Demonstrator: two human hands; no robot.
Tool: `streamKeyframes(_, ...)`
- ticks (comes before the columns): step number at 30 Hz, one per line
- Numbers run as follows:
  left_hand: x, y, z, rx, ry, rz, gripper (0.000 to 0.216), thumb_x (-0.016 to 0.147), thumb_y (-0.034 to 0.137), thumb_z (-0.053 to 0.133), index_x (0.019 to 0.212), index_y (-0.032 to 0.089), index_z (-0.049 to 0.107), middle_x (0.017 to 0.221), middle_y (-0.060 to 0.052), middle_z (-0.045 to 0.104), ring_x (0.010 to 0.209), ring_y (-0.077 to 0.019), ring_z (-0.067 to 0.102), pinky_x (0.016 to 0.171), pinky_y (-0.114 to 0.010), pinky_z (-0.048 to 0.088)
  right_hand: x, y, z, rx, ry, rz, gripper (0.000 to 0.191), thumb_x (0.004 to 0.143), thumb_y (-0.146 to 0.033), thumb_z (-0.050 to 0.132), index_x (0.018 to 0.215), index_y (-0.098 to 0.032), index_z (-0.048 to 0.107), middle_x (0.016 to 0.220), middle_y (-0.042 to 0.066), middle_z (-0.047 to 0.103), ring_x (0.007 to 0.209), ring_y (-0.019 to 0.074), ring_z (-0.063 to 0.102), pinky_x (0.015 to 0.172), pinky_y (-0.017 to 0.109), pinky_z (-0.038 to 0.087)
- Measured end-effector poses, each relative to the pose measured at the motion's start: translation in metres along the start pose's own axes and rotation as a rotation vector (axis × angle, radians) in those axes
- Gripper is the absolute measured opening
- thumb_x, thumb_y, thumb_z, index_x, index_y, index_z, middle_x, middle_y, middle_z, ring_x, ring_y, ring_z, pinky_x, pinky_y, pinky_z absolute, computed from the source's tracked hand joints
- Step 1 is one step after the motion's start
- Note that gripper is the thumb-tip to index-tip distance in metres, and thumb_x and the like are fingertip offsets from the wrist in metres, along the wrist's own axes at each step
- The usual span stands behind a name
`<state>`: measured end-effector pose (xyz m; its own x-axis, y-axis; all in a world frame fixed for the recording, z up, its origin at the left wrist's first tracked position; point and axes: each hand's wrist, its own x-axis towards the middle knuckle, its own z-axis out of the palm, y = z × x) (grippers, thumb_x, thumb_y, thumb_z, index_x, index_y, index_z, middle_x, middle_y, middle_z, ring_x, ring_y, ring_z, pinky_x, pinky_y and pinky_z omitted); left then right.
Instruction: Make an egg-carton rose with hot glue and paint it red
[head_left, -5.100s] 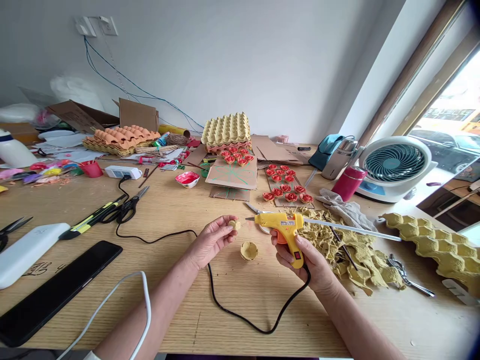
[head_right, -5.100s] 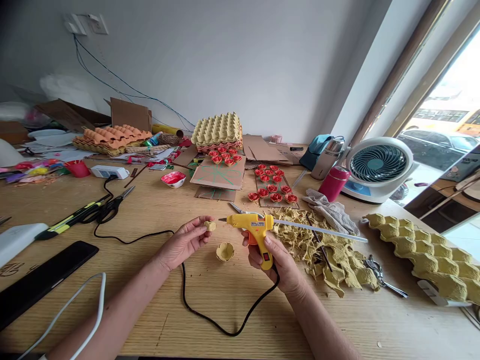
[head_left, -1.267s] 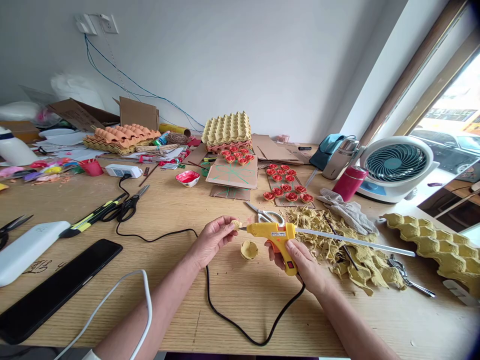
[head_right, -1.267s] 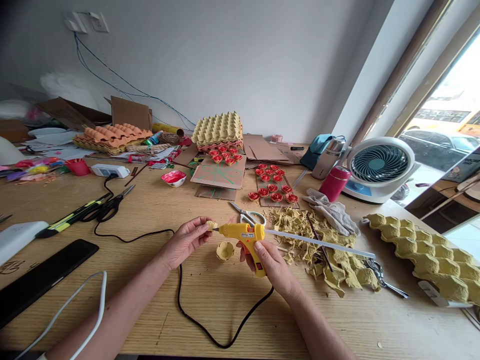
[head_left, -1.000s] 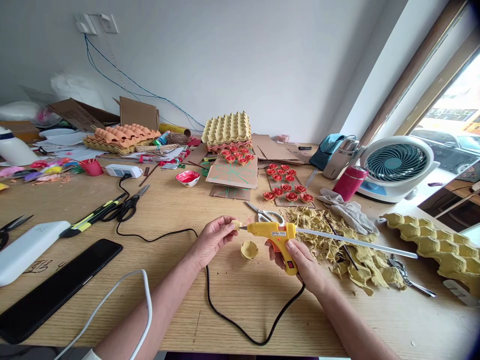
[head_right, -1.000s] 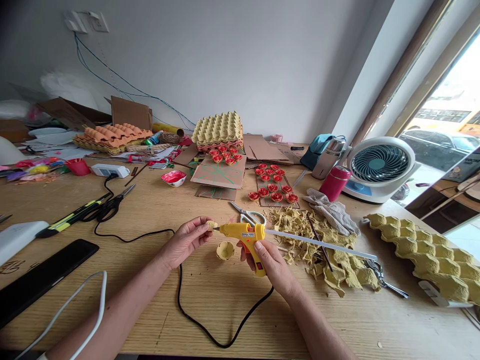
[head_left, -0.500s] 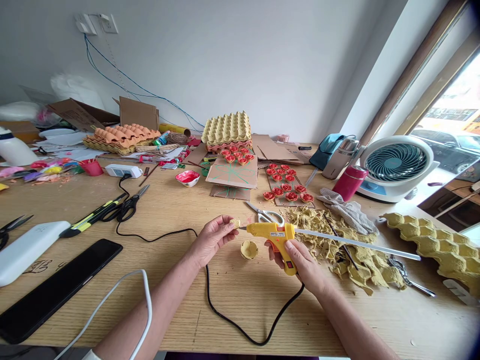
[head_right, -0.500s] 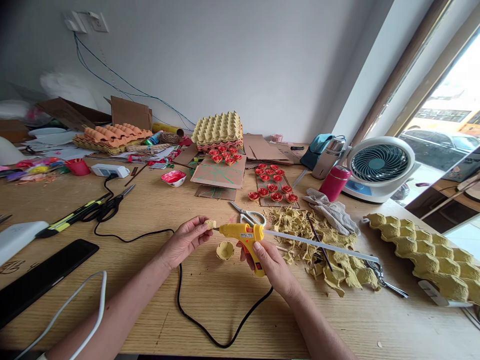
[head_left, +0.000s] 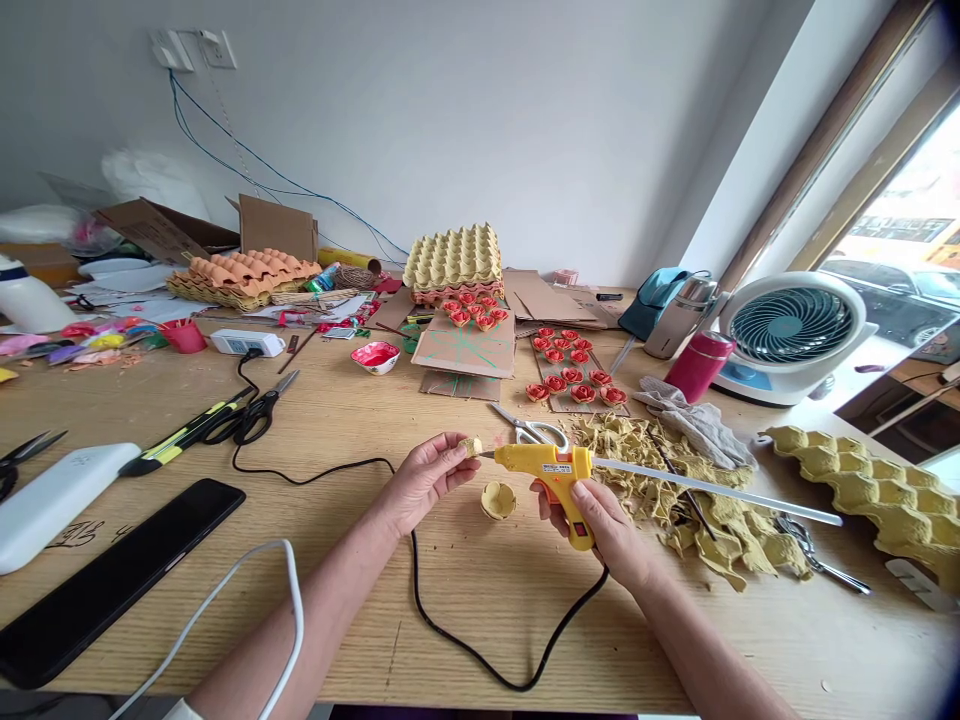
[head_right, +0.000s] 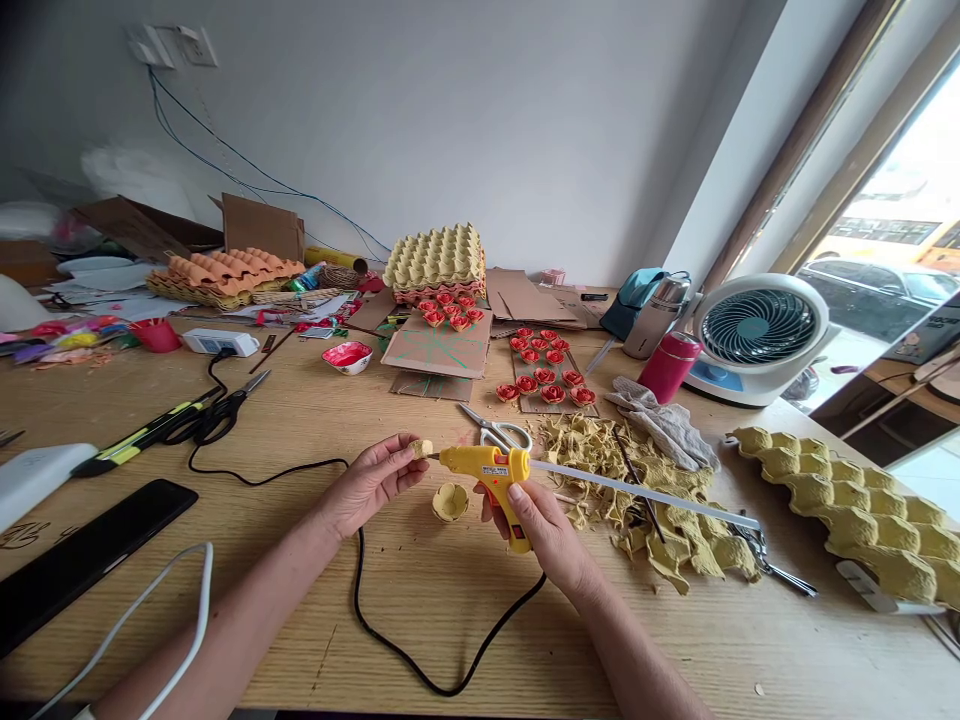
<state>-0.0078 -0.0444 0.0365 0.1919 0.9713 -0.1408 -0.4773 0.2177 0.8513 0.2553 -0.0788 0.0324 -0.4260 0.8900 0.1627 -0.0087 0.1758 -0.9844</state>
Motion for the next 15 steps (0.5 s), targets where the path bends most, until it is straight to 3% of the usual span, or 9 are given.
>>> streamKeyframes(8,-0.0037,0.0021,0.0032,0.031,0.005,0.004,0.045,0.059,0.031,0.099,0.093,0.015,0.074,0.084,0.000,0.073,0.074,-0.0094,0.069,0.071,-0.018,0.057,-0.0013,0.0065,-0.0026,0.032,0.017,-0.011,0.054,0.103,-0.059,0.041,0.103,-0.015,0.072,0.073,0.004,0.059,0.065,0.0160,0.049,0.059,0.029,0.037)
streamKeyframes(15,-0.0042,0.0005,0.0043,0.061,0.007,0.003,0.048,0.057,0.033,0.100,0.094,0.016,0.074,0.084,0.001,0.071,0.070,-0.0073,0.066,0.070,-0.018,0.053,0.0001,0.0021,-0.0001,0.042,0.003,-0.027,0.053,0.102,-0.060,0.043,0.097,-0.015,0.071,0.078,0.005,0.060,0.064,0.0149,0.048,0.058,0.028,0.038)
